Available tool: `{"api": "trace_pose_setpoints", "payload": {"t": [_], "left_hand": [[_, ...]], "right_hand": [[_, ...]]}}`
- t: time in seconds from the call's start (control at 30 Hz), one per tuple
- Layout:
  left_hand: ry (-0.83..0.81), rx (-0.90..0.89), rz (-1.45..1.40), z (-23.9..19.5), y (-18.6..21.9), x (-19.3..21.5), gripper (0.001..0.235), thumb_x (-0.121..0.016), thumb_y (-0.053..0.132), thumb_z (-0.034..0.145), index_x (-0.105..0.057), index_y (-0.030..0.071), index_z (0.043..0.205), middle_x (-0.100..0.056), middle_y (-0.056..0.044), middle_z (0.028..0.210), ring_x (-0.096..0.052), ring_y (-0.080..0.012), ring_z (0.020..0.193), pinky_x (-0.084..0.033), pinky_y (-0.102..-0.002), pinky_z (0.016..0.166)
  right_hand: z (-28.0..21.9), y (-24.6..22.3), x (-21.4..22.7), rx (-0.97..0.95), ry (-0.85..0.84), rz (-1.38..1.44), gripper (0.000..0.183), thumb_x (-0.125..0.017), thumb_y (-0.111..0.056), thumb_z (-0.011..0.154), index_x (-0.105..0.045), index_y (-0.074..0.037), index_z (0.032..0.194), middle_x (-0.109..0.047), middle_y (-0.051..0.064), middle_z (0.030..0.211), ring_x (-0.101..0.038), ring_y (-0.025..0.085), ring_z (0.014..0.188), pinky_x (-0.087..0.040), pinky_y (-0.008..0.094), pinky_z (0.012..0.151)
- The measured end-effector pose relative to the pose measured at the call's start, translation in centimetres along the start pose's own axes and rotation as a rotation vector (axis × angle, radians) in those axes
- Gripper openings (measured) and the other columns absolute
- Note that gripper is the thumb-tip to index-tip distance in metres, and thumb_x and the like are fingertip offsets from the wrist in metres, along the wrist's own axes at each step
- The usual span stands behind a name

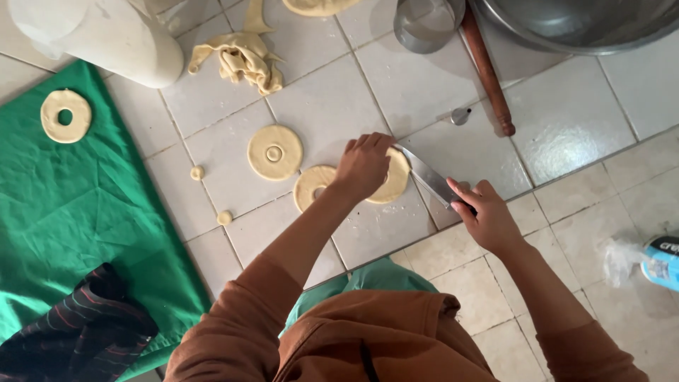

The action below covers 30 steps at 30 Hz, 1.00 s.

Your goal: Cutting circular shapes from rolled dough using a metal ring mold after rolling it out with a rolling pin.

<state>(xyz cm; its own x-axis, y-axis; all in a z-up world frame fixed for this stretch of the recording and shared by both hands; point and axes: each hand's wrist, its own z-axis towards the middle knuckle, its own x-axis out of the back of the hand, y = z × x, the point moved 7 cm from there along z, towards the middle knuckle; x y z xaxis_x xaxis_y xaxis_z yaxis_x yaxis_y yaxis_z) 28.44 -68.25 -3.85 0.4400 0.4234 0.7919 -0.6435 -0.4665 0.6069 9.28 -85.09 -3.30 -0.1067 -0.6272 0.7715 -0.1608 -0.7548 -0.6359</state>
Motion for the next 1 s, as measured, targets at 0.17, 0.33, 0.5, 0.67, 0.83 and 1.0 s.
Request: {"api": "trace_pose_setpoints", "payload": {"t": [0.17, 0.33, 0.5, 0.67, 0.83, 1.0], "left_hand": [[-0.078, 0.036, -0.008, 0.0, -0.7, -0.3, 0.040, -0.067, 0.009, 0.088, -0.061, 0.012, 0.127, -0.065, -0.007, 0.124, -0.059, -0.0279, 0.121, -0.044, -0.045, 0.101], [-0.024, 0.088, -0.076, -0.3, -2.0, 1.1, 0.038, -0.066, 0.009, 0.090, -0.060, 0.012, 0.128, -0.065, -0.009, 0.125, -0.059, -0.0294, 0.121, -0.045, -0.045, 0.102], [0.016, 0.196, -0.141, -2.0, -3.2, 2.5, 0.037, -0.064, 0.007, 0.092, -0.060, 0.013, 0.128, -0.065, -0.011, 0.124, -0.059, -0.0322, 0.119, -0.045, -0.046, 0.104], [0.081, 0.165, -0.196, -3.1, -3.4, 3.8, 0.033, -0.064, 0.006, 0.093, -0.060, 0.011, 0.126, -0.067, -0.013, 0.121, -0.062, -0.0347, 0.116, -0.048, -0.047, 0.100], [0.162, 0.154, -0.254, -4.9, -2.2, 4.5, 0.032, -0.065, 0.005, 0.092, -0.062, 0.008, 0.123, -0.069, -0.015, 0.117, -0.066, -0.0351, 0.113, -0.053, -0.046, 0.096], [0.100, 0.319, -0.364, -7.7, -0.2, 1.7, 0.031, -0.069, 0.013, 0.092, -0.061, 0.007, 0.121, -0.069, -0.014, 0.119, -0.067, -0.0311, 0.111, -0.055, -0.043, 0.093]], "right_hand": [[-1.9, 0.2, -0.2, -0.106, -0.070, -0.011, 0.049, -0.067, -0.017, 0.095, -0.061, -0.020, 0.144, -0.048, 0.011, 0.087, -0.051, 0.025, 0.071, -0.048, 0.038, 0.067], [-3.2, -0.2, -2.0, -0.150, -0.070, 0.008, 0.051, -0.067, -0.017, 0.095, -0.060, -0.021, 0.145, -0.049, 0.011, 0.089, -0.053, 0.025, 0.072, -0.049, 0.039, 0.068], [-2.5, -2.5, -2.8, -0.021, 0.083, 0.039, 0.049, -0.066, -0.017, 0.096, -0.058, -0.017, 0.145, -0.052, 0.017, 0.107, -0.058, 0.029, 0.087, -0.052, 0.040, 0.076], [-1.6, -2.3, -3.2, -0.073, 0.035, 0.021, 0.049, -0.066, -0.016, 0.098, -0.058, -0.016, 0.146, -0.053, 0.015, 0.102, -0.058, 0.029, 0.084, -0.053, 0.040, 0.077], [-1.2, -2.4, -2.2, -0.066, -0.032, 0.056, 0.049, -0.065, -0.014, 0.097, -0.060, -0.014, 0.145, -0.058, 0.013, 0.095, -0.059, 0.028, 0.078, -0.051, 0.039, 0.072], [-1.7, -2.8, -2.1, -0.216, -0.019, 0.099, 0.043, -0.072, -0.018, 0.092, -0.067, -0.013, 0.135, -0.058, 0.011, 0.086, -0.058, 0.026, 0.072, -0.049, 0.037, 0.067]]}}
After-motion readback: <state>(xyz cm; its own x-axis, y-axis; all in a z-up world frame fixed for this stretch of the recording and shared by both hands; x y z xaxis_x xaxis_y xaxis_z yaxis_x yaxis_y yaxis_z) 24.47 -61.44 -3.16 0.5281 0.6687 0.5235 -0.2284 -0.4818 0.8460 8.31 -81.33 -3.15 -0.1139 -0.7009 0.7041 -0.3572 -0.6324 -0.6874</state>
